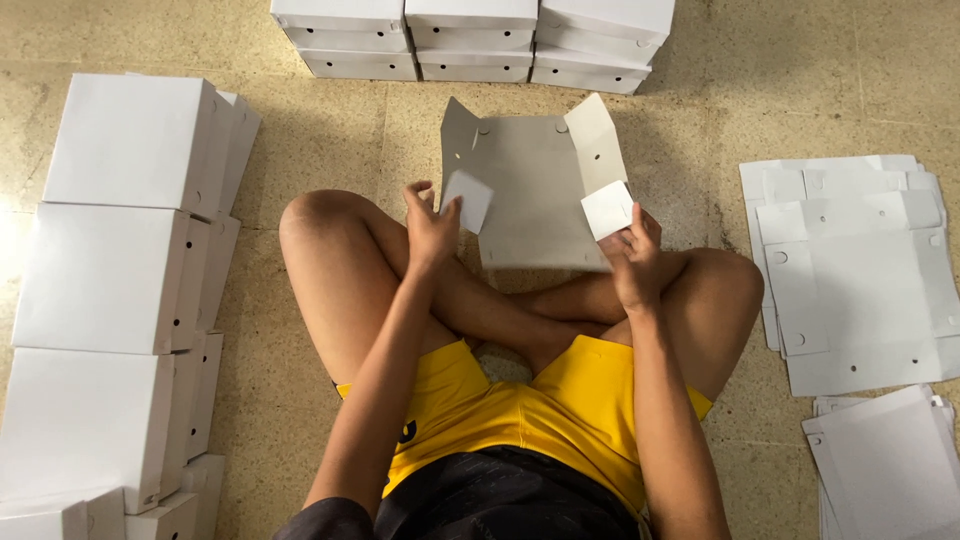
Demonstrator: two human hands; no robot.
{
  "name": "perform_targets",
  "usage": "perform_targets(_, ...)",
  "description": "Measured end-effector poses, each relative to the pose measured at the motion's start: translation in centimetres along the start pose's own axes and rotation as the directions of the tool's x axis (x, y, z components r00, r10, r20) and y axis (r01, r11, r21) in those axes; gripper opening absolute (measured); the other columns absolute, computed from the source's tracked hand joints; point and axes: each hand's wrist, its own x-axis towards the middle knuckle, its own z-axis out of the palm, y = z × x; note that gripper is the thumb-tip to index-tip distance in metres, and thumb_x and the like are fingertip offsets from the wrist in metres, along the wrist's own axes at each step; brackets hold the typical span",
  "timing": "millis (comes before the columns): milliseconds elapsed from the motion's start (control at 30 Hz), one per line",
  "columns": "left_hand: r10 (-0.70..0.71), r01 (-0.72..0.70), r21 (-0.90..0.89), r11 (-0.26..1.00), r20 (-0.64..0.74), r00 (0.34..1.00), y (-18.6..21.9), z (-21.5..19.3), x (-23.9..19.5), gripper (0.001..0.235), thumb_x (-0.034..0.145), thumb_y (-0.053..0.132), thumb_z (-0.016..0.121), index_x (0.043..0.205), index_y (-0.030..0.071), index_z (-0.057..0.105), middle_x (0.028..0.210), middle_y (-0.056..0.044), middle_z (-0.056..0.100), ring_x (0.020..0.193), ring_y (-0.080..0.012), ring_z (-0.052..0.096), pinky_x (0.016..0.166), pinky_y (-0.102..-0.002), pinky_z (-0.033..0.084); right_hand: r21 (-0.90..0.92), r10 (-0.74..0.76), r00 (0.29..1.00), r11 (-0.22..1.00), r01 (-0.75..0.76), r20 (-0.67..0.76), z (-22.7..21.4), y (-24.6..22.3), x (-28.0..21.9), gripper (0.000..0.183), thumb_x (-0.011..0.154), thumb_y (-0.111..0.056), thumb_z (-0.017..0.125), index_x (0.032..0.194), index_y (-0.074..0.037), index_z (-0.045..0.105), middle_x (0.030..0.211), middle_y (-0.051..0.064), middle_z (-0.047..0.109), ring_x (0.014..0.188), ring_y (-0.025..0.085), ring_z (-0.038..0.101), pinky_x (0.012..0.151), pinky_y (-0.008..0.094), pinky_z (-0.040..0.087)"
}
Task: The person sits cross-legged on the floor and assembles a white cardboard box by hand. They fold the flaps and tuck the tabs into slots to form the box structure.
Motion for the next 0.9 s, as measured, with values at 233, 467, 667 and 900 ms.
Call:
perform_targets(233, 0.035, -0.024, 0.087, 0.996, -0.128, 0.991, 1.5, 0.6, -0.7, 0.038, 0.096, 0.012, 0.065, 0.128, -0.007, 0.059, 0.106, -0.033, 0.07, 0.097, -0.0442, 0.071, 0.072, -0.051, 0.062, 0.125, 0.106, 0.951, 0.989, -0.072, -0.29, -1.2, 1.4, 1.4, 0.076, 0.091, -0.006, 0.08, 0.154, -0.005, 0.036, 0.107, 0.022, 0.067, 0.092, 0.018, 0.07, 0.084, 0.033, 0.065)
perform_targets(467, 0.078, -0.08, 0.064, 0.995, 0.04, 0.996, 2.0, 0.0, -1.9, 0.043, 0.097, 0.002, 0.053, 0.139, 0.003, 0.042, 0.112, -0.034, 0.067, 0.102, -0.0483, 0.068, 0.077, -0.056, 0.06, 0.215, 0.261, 0.941, 0.953, -0.215, -0.215, -1.3, 4.0, 2.8, 0.033, 0.088, -0.017, 0.073, 0.118, -0.003, 0.069, 0.085, 0.011, 0.067, 0.073, 0.012, 0.067, 0.071, 0.03, 0.067)
perform_targets(667, 0.105, -0.105, 0.087, 0.991, 0.007, 0.994, 1.8, 0.2, -2.0, 0.046, 0.097, 0.006, 0.054, 0.14, 0.0, 0.039, 0.111, -0.032, 0.068, 0.101, -0.049, 0.069, 0.078, -0.057, 0.059, 0.048, 0.193, 0.956, 0.981, -0.187, -0.221, -0.1, 0.0, 1.2, 0.032, 0.09, -0.021, 0.081, 0.107, 0.002, 0.066, 0.084, 0.013, 0.063, 0.074, 0.016, 0.069, 0.07, 0.032, 0.065)
perform_targets(900, -0.031, 0.028, 0.093, 0.995, 0.03, 0.999, -0.4, 0.8, 0.1, 0.062, 0.092, 0.04, 0.073, 0.138, 0.006, 0.049, 0.11, -0.024, 0.072, 0.098, -0.0381, 0.073, 0.077, -0.051, 0.06, 0.106, 0.158, 0.936, 0.986, -0.131, -0.314, -1.0, -0.1, 1.4, 0.021, 0.092, -0.007, 0.074, 0.102, 0.008, 0.063, 0.077, 0.017, 0.062, 0.065, 0.024, 0.074, 0.062, 0.032, 0.067)
